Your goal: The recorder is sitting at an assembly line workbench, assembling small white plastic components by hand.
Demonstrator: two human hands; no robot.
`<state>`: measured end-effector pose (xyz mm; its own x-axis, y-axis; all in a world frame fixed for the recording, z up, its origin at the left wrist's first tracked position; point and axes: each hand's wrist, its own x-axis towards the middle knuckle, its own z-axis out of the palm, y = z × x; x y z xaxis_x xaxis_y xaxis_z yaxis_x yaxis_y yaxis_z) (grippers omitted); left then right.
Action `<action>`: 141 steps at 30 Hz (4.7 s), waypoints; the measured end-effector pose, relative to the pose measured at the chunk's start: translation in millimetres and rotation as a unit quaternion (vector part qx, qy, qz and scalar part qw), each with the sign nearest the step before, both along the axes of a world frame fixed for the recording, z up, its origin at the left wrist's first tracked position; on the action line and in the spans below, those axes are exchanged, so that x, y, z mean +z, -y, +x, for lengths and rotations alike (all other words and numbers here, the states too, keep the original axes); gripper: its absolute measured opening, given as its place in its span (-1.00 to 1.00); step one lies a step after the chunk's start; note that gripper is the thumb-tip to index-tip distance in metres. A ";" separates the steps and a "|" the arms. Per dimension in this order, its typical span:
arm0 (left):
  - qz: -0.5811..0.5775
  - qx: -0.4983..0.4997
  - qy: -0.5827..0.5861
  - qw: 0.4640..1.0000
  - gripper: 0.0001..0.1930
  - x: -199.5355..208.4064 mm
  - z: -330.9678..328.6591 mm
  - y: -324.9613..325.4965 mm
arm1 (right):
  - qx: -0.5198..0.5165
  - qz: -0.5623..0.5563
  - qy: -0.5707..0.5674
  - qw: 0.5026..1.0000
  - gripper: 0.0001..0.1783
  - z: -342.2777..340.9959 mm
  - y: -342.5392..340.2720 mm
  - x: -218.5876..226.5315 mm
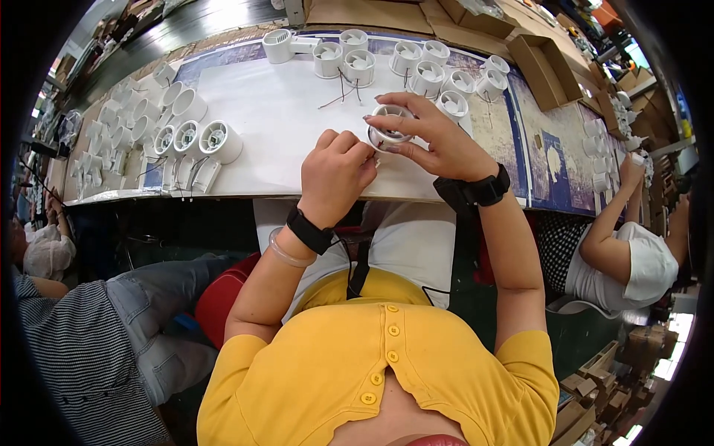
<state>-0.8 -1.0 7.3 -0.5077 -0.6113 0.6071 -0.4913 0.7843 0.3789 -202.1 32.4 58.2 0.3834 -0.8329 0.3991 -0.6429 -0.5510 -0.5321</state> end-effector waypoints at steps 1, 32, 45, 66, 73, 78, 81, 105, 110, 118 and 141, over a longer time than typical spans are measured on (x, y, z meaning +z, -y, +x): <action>0.002 -0.022 0.012 1.000 -0.90 1.8 0.8 2.2 | 0.011 0.000 -0.016 1.000 -0.51 -1.2 0.9 0.6; 0.133 -0.163 -0.122 0.970 -0.80 -18.1 -11.3 6.2 | -0.355 0.019 0.362 0.862 -0.82 -21.1 -129.7 -65.5; 0.129 -0.127 -0.159 0.971 -0.90 -5.7 -2.1 5.4 | -0.449 -0.304 0.210 0.814 -0.57 -38.1 -292.3 151.0; 0.176 -0.113 -0.139 0.968 -0.91 -20.7 0.2 7.2 | -0.177 -0.104 0.296 0.933 -0.21 -25.8 -133.1 125.7; 0.201 -0.109 -0.149 0.962 -0.95 -42.1 0.8 14.9 | -0.063 -0.068 0.196 0.976 -0.25 -13.7 -105.9 108.6; 0.169 -0.111 -0.150 0.968 -0.95 -33.5 -5.2 7.5 | -0.177 0.018 0.331 0.927 -0.28 -50.6 -81.4 22.5; 0.154 -0.101 -0.091 0.979 -0.93 -22.7 -3.2 6.1 | -0.204 0.096 0.339 0.913 -0.28 -43.9 -69.4 -21.9; 0.132 -0.060 -0.153 0.978 -0.77 -9.7 -5.5 1.3 | -0.185 0.026 0.469 0.863 -0.21 -77.4 -93.6 10.1; 0.185 -0.042 -0.162 0.969 -0.71 -20.9 -0.9 9.6 | -0.220 -0.018 0.499 0.838 -0.19 -98.7 -116.1 20.9; 0.254 -0.059 -0.175 0.949 -0.78 -45.0 1.3 23.4 | -0.215 0.062 0.482 0.847 -0.21 -81.0 -94.8 -30.2; 0.297 -0.085 -0.196 0.931 -0.75 -43.5 2.2 19.9 | -0.229 0.105 0.473 0.844 -0.32 -53.7 -75.8 -77.8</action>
